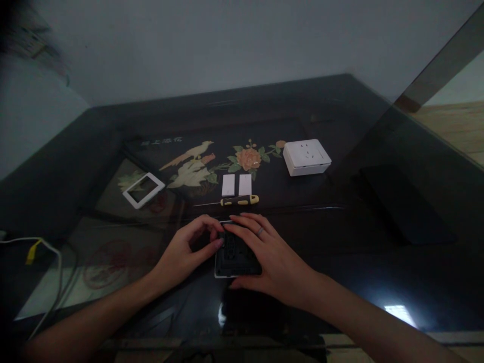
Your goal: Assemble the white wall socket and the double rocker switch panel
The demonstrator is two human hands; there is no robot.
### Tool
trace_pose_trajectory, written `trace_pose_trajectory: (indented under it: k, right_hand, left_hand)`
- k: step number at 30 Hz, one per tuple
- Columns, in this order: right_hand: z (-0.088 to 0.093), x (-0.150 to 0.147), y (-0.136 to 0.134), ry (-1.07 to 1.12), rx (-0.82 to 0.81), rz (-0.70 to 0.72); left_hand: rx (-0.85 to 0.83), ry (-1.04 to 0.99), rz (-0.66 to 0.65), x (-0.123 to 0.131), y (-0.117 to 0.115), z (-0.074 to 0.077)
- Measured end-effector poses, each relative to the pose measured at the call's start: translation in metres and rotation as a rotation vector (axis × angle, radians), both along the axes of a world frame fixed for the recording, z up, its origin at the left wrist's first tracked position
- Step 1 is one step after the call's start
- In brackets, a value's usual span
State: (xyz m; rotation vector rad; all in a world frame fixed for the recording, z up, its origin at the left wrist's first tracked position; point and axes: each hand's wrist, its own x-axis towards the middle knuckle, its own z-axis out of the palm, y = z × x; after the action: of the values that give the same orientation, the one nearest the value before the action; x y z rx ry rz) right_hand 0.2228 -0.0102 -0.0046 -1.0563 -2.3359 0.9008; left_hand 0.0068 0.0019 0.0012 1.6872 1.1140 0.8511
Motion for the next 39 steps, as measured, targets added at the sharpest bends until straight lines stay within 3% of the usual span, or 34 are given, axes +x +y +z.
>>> trace_pose_trajectory:
  k: [11, 15, 18, 23, 27, 31, 35, 39]
  right_hand:
    - [0.001, 0.001, 0.001, -0.016, -0.01, 0.004]
    - [0.003, 0.002, 0.0, -0.032, 0.003, -0.007]
    - [0.005, 0.003, 0.0, -0.041, -0.011, -0.012]
    - [0.004, 0.005, 0.0, -0.064, -0.01, -0.013]
    - [0.001, 0.009, 0.001, -0.08, 0.031, -0.028]
    - [0.001, 0.011, 0.001, -0.08, 0.007, -0.033]
    - [0.003, 0.01, 0.001, -0.088, -0.016, -0.033]
    - [0.002, 0.011, 0.0, -0.091, -0.002, -0.02]
  left_hand:
    - [0.033, 0.039, -0.042, -0.002, 0.001, 0.002]
    - [0.165, 0.101, -0.029, -0.006, 0.005, 0.006]
    - [0.35, 0.233, -0.039, -0.01, 0.019, 0.009]
    - [0.64, 0.578, -0.193, -0.008, 0.055, 0.008]
    - [0.66, 0.636, -0.305, 0.002, 0.076, 0.002]
    - [0.657, 0.621, -0.32, 0.011, 0.081, -0.008]
    - [0.664, 0.59, -0.282, 0.01, 0.077, -0.009]
    - [0.663, 0.488, -0.09, -0.006, 0.066, 0.015]
